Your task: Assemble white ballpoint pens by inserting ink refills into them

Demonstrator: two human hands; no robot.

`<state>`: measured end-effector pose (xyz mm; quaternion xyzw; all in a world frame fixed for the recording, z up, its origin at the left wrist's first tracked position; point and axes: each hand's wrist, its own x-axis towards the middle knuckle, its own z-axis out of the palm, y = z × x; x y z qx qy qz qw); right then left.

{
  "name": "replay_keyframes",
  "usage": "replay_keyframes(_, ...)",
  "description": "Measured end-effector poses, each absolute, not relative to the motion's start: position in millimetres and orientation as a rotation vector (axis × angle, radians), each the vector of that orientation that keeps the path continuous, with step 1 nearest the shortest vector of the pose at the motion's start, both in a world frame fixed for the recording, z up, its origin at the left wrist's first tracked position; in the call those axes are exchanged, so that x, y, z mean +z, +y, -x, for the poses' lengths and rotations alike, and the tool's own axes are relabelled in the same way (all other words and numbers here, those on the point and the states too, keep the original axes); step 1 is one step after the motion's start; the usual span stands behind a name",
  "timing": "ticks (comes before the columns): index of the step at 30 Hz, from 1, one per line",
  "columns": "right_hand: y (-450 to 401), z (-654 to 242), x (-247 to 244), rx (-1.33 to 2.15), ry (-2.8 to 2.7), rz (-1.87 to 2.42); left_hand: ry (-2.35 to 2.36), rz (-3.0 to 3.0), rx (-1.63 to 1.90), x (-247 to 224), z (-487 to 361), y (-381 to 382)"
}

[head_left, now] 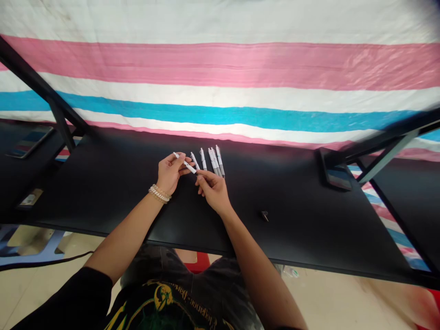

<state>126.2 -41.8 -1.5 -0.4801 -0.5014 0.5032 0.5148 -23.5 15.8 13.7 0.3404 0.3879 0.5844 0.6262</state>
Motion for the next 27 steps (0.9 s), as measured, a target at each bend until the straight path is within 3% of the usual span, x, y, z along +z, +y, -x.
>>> replay_keyframes(27, -40, -131, 0, 1.101, -1.216, 1.182, 0.920, -0.574, 1.483, 12, 38, 30)
